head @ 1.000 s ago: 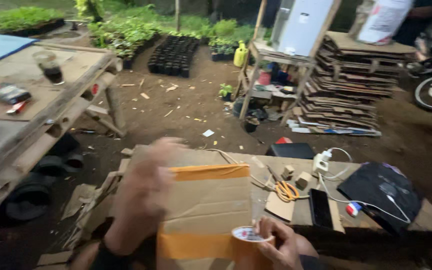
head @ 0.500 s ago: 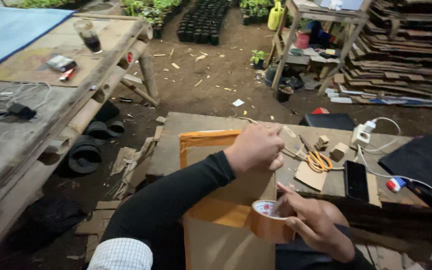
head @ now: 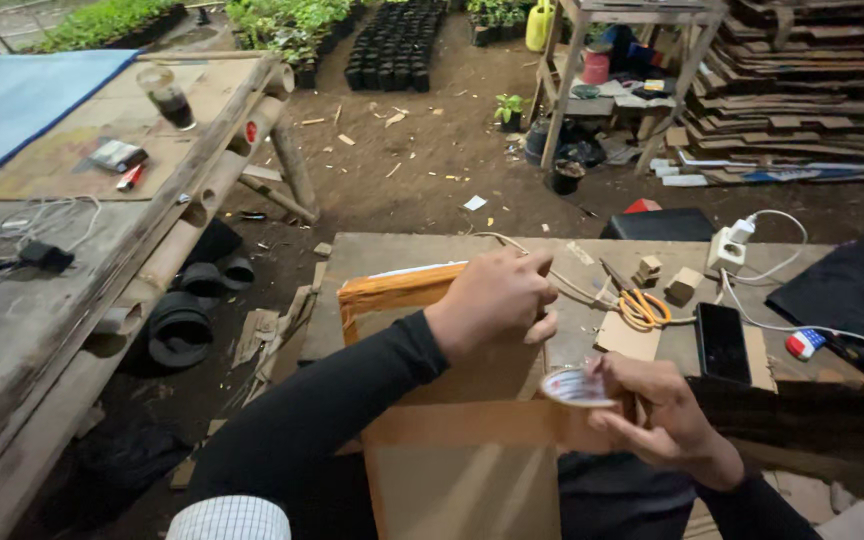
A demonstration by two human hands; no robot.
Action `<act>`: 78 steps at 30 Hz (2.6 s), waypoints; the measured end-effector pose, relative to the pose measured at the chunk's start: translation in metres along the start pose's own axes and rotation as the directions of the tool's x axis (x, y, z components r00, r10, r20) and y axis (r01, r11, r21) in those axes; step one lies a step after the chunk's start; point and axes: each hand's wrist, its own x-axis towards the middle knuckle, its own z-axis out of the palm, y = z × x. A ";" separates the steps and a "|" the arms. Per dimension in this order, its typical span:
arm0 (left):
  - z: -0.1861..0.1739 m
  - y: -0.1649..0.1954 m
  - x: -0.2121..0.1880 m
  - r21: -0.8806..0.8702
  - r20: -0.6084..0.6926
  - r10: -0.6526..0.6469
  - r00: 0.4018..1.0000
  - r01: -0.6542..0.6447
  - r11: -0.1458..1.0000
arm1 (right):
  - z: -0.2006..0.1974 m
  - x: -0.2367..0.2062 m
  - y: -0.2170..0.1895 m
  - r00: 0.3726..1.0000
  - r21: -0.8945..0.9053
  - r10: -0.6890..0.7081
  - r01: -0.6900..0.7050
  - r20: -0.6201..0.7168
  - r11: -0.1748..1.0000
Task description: The person tapes a cardboard box with orange packing tape. They fold the flaps, apply tape along the seams, and rotate the box to seal multiple edges. The box remains on a wooden workbench throughout.
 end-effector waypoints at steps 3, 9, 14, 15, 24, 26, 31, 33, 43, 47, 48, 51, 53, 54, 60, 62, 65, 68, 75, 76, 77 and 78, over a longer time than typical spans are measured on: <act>0.002 0.005 0.005 0.004 0.002 0.006 1.000 -0.006 1.000 | -0.001 -0.005 0.005 0.998 0.034 0.057 -0.057 0.001 0.998; 0.005 0.015 0.015 0.009 0.009 0.013 1.000 -0.013 1.000 | -0.002 -0.020 0.025 0.987 -0.073 0.116 -0.124 -0.115 0.990; 0.003 0.022 0.019 -0.006 -0.040 0.013 0.999 -0.013 1.000 | 0.010 -0.033 0.044 0.953 0.058 0.275 -0.269 -0.128 0.961; 0.003 0.023 0.019 0.000 -0.010 0.016 1.000 -0.016 1.000 | 0.014 -0.033 0.050 0.947 0.049 0.289 -0.285 -0.137 0.957; -0.009 0.041 0.009 0.301 0.059 -0.063 0.996 0.042 0.953 | 0.053 -0.032 0.112 0.949 0.517 0.246 -0.113 -0.196 0.848; -0.006 0.065 -0.010 0.579 -0.085 0.035 0.996 0.021 0.815 | 0.056 -0.036 0.120 0.920 0.520 0.350 -0.214 -0.177 0.827; 0.004 0.087 -0.086 0.353 0.448 0.181 0.875 -0.360 0.864 | 0.058 -0.035 0.127 0.967 0.531 0.195 -0.079 -0.165 0.844; 0.003 0.070 -0.113 0.309 0.518 0.168 0.839 -0.366 0.878 | 0.057 -0.032 0.127 0.960 0.528 0.227 -0.107 -0.167 0.842; 0.014 0.018 -0.293 -0.547 0.046 -0.696 0.717 0.601 0.583 | 0.055 -0.035 0.107 0.942 0.563 0.291 -0.150 -0.169 0.813; 0.099 0.039 -0.309 -0.876 0.124 -0.898 0.421 0.472 0.100 | 0.059 -0.014 0.081 0.917 0.549 0.370 -0.237 -0.146 0.802; 0.110 0.032 -0.310 -0.828 0.107 -0.956 0.272 0.556 0.066 | 0.059 -0.004 0.073 0.928 0.555 0.345 -0.215 -0.139 0.803; 0.121 -0.019 -0.299 -0.823 0.147 -0.987 0.067 0.562 -0.084 | 0.052 0.037 0.043 0.902 0.308 0.428 -0.392 -0.056 0.867; 0.123 -0.053 -0.289 -0.874 0.222 -0.966 0.129 0.466 -0.139 | 0.047 0.072 0.022 0.899 0.163 0.435 -0.438 0.055 0.884; 0.126 -0.074 -0.280 -0.897 0.250 -0.955 0.162 0.411 -0.165 | 0.045 0.095 0.016 0.920 0.161 0.369 -0.387 0.132 0.908; 0.201 -0.171 -0.223 -0.846 0.155 -0.944 0.293 0.532 0.026 | 0.087 0.238 0.034 0.843 0.382 0.269 -0.466 0.466 0.798; 0.227 -0.196 -0.214 -0.913 0.242 -0.895 0.376 0.400 -0.079 | 0.111 0.267 0.059 0.846 0.341 0.311 -0.473 0.433 0.813; 0.228 -0.235 -0.204 -0.901 0.239 -0.754 0.611 0.429 0.061 | 0.141 0.295 0.105 0.827 0.277 0.419 -0.531 0.375 0.801; 0.201 -0.263 -0.193 -0.694 0.366 -0.764 0.531 0.702 0.156 | 0.164 0.308 0.147 0.804 0.288 0.495 -0.585 0.329 0.758; 0.091 -0.187 -0.106 -0.178 0.321 -0.744 0.586 0.809 0.560 | 0.169 0.292 0.198 0.804 0.527 0.486 -0.593 0.343 0.609; 0.084 -0.175 -0.098 -0.001 0.278 -0.721 0.634 0.751 0.660 | 0.168 0.287 0.201 0.822 0.575 0.463 -0.566 0.333 0.592; 0.078 -0.167 -0.094 -0.016 0.316 -0.743 0.590 0.786 0.617 | 0.167 0.282 0.204 0.828 0.564 0.459 -0.557 0.322 0.610; 0.076 -0.162 -0.090 -0.024 0.349 -0.759 0.549 0.815 0.579 | 0.166 0.278 0.207 0.839 0.557 0.450 -0.541 0.304 0.631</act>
